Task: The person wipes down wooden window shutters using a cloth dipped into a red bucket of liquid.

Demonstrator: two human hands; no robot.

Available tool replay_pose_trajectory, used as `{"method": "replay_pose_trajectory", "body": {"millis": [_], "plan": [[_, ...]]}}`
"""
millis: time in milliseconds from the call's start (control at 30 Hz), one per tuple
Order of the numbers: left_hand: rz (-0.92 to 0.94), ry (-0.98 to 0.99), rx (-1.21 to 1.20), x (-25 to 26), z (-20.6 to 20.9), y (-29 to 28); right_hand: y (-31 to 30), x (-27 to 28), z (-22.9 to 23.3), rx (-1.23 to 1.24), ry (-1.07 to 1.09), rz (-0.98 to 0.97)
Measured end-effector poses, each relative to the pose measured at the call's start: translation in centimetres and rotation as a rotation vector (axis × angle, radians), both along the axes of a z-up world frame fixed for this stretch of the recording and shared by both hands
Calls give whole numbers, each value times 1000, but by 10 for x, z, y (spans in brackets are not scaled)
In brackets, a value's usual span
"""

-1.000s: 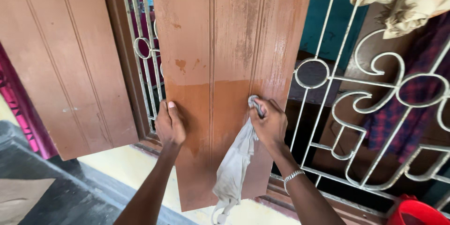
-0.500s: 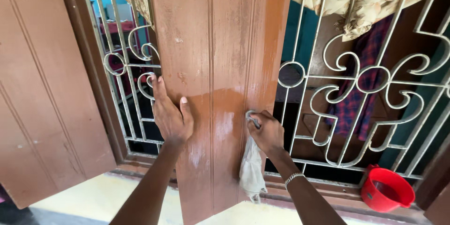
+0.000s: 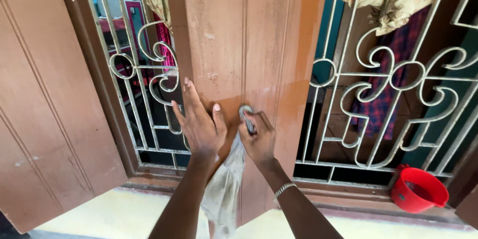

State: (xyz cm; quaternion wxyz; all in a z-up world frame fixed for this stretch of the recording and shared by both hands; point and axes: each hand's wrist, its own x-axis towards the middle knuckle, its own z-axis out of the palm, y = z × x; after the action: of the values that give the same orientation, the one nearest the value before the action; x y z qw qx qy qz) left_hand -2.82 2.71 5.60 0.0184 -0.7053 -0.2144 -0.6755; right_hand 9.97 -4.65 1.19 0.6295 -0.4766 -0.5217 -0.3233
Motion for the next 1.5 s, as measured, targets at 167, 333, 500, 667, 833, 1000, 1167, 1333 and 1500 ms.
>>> {"method": "replay_pose_trajectory", "body": {"millis": [167,333,500,667,833,1000,1167,1333,1500], "plan": [[-28,34,-57,-5,1,-4,-13,11,-13,-159,-120,-153],[-15,40,-38,-6,1,-6,-19,6,19,-278,-1,-88],[-25,40,-42,-7,3,-6,-4,-10,34,-12,-140,-191],[-31,26,-27,-5,2,-4,1,-7,8,-40,-18,-176],[-4,14,-18,-1,-1,0,-6,-1,-26,-156,59,-194],[21,-5,13,0,-2,1,-6,6,-9,-121,267,-11],[-25,11,-9,-3,-1,0,5,-4,22,-6,149,-76],[-49,-4,-34,-4,-4,-3,-3,-8,27,-103,69,-247],[-18,12,-28,-3,-2,-2,-10,0,36,-172,-68,-328]]}}
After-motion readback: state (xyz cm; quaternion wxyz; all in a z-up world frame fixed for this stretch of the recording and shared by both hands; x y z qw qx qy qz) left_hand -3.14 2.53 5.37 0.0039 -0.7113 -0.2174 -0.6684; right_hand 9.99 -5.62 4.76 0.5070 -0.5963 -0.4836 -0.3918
